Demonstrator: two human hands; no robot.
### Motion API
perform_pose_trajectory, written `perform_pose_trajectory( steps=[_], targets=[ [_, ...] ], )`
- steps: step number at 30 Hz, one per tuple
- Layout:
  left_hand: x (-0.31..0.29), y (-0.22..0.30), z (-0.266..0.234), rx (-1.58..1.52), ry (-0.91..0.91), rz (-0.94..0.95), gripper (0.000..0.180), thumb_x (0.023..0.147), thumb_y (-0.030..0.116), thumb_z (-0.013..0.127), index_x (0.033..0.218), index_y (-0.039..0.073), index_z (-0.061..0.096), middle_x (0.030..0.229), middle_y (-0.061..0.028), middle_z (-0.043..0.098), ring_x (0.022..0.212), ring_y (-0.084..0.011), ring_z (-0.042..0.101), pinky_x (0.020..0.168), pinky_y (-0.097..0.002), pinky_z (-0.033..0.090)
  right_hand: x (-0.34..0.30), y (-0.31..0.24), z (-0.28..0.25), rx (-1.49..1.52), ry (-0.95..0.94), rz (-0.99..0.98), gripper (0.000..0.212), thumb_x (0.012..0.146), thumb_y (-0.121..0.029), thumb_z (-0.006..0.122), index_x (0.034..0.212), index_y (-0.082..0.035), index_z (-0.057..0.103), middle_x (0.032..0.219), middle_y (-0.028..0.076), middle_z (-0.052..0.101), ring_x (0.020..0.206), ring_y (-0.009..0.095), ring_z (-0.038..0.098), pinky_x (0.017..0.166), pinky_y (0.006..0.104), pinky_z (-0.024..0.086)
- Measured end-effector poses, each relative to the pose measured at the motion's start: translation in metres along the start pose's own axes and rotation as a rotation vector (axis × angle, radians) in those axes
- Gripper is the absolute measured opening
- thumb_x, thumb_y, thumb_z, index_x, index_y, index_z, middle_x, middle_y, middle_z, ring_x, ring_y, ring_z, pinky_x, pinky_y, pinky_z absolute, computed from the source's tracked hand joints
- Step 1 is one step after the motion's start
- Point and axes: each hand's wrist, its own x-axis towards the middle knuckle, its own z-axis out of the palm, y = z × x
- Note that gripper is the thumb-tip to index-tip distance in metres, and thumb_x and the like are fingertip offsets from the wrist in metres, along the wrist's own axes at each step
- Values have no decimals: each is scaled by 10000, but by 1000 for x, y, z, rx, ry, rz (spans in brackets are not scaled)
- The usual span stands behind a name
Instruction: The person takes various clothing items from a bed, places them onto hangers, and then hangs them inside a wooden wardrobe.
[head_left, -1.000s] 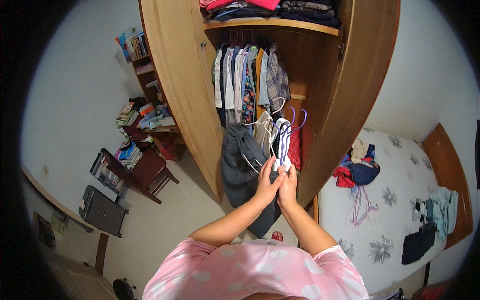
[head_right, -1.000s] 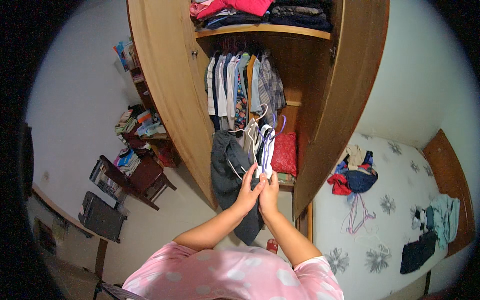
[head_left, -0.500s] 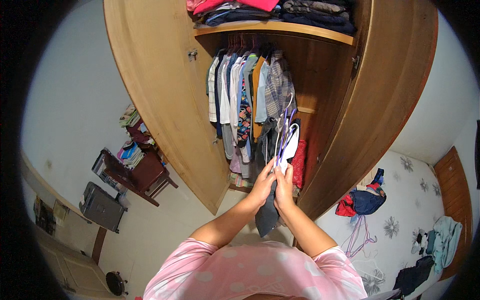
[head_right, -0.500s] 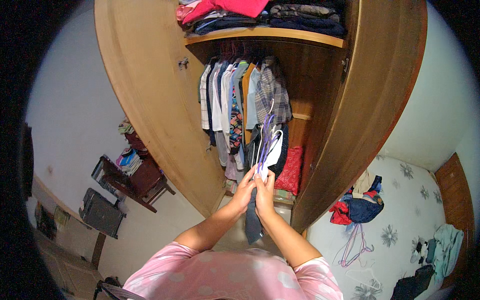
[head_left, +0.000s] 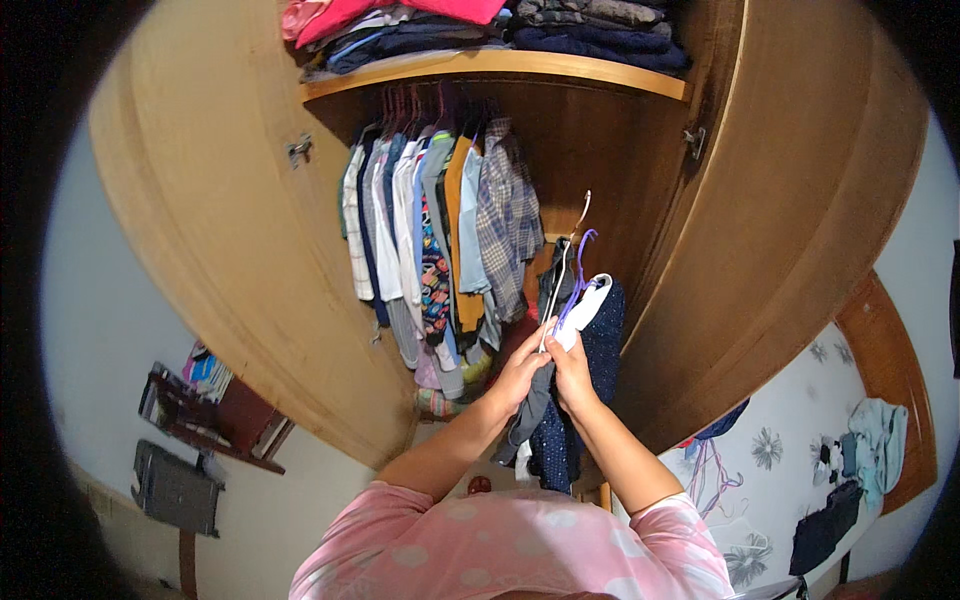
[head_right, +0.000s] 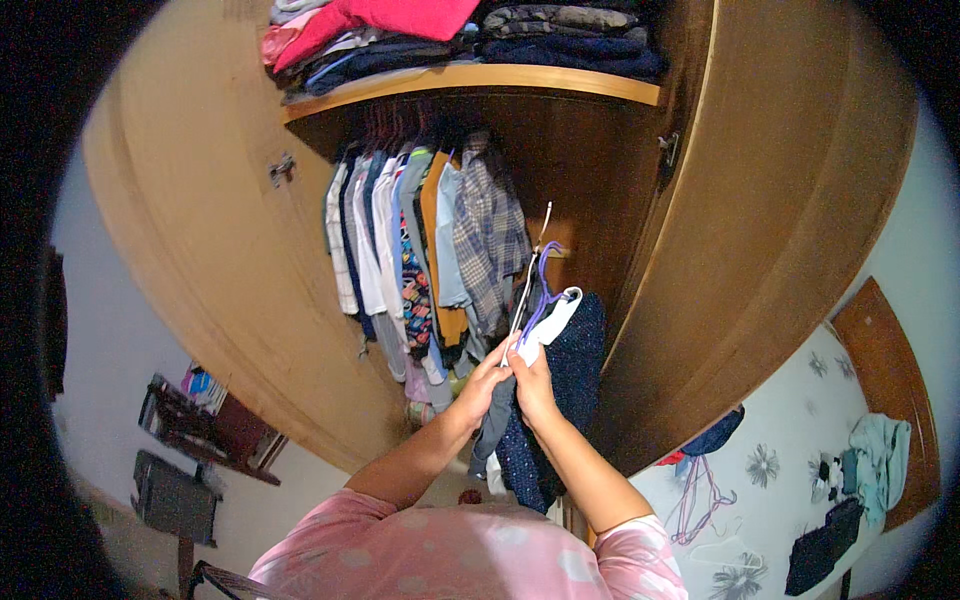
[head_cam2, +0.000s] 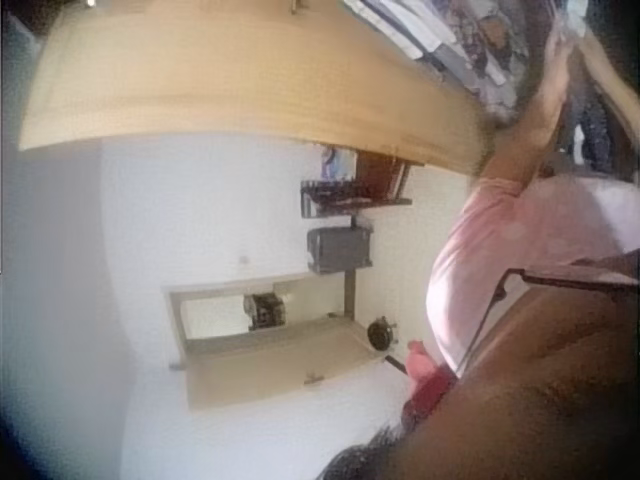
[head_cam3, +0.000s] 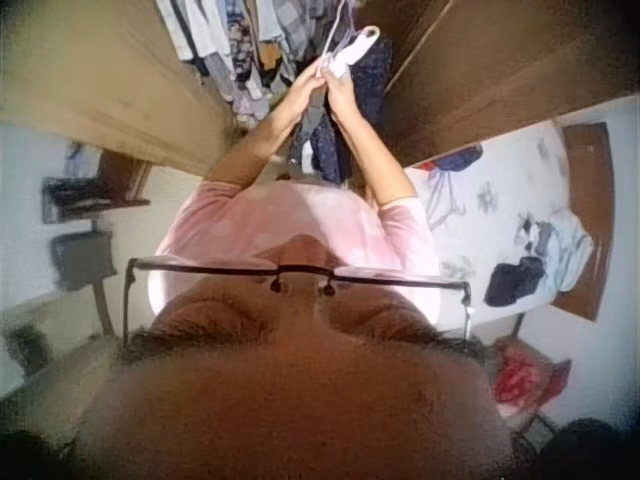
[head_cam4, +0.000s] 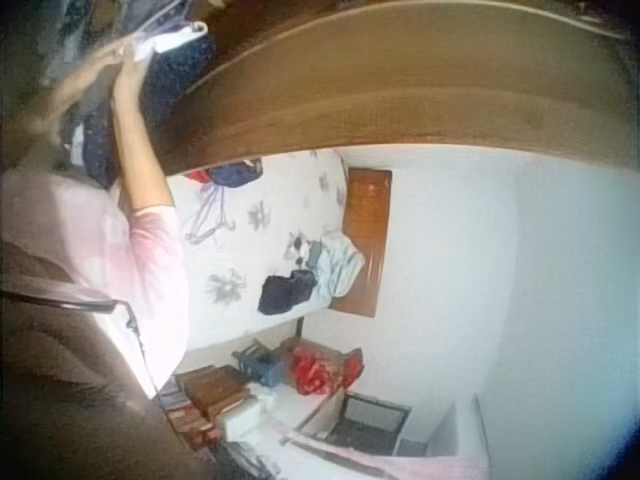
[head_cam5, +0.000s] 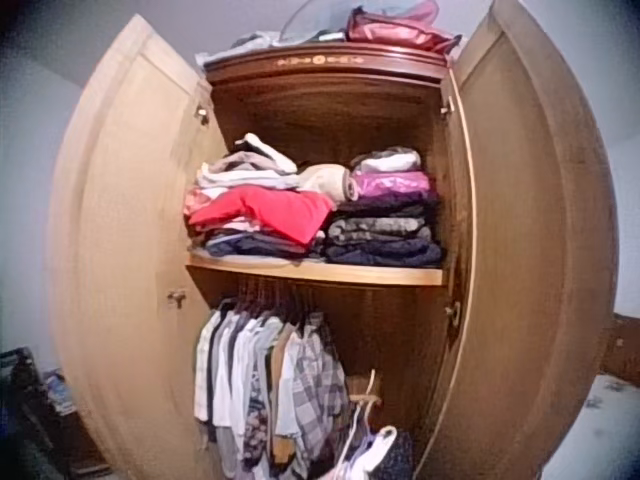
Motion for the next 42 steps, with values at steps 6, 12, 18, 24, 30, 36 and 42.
perform_pose_trajectory(
  steps=[6, 12, 18, 24, 30, 36, 42],
  targets=[
    [53, 18, -35, -5, -91, 2, 620, 736, 146, 396, 1344, 41, 327, 1328, -110, 405, 1251, -199, 327, 1050, -315, 172, 50, 5, 3, -157, 197, -143, 290, 851, -84, 473, 1125, -7, 421, 1018, 61, 510, 943, 155, 482, 854, 271, 367],
    [112, 35, -69, 35, -181, -3, 610, 766, 157, 393, 1364, 82, 299, 1303, -77, 444, 1245, -183, 332, 1049, -304, 146, 82, 4, -4, -121, 363, -218, 320, 863, -78, 455, 1171, -13, 400, 1027, 51, 501, 928, 150, 476, 853, 275, 369],
    [188, 60, -84, -33, -136, 43, 592, 756, 143, 417, 1342, 97, 348, 1269, -57, 480, 1200, -181, 371, 1029, -299, 210, 104, -6, -14, -72, 360, -204, 311, 847, -94, 465, 1150, -37, 424, 950, 34, 509, 836, 138, 491, 756, 270, 407],
    [263, 76, -89, 118, -47, 129, 555, 782, 164, 429, 1332, 125, 373, 1251, -53, 497, 1205, -171, 360, 1017, -292, 201, 118, -18, -26, -99, 354, -227, 311, 842, -91, 465, 1144, -32, 423, 956, 49, 509, 845, 146, 491, 773, 277, 404],
    [323, 85, -102, 43, 48, 73, 545, 801, 187, 457, 1338, 183, 365, 1247, -80, 494, 1159, -208, 422, 986, -328, 299, 126, -19, -48, -93, 349, -167, 325, 845, -84, 454, 1163, -25, 421, 984, 59, 518, 873, 158, 501, 792, 282, 402],
    [357, 79, -139, -88, 100, 48, 559, 797, 192, 469, 1343, 191, 352, 1272, -82, 459, 1125, -210, 437, 943, -350, 341, 138, -16, -59, -103, 304, -132, 271, 839, -77, 463, 1106, -36, 443, 939, 45, 528, 835, 149, 511, 770, 277, 413],
    [354, 60, -167, 28, 227, 88, 449, 859, 201, 421, 1308, 191, 399, 1250, -99, 461, 1073, -219, 480, 905, -355, 400, 141, -21, -47, -167, 331, -149, 249, 825, -71, 442, 1072, -57, 465, 826, -2, 502, 702, 96, 486, 626, 233, 409]
  ],
)
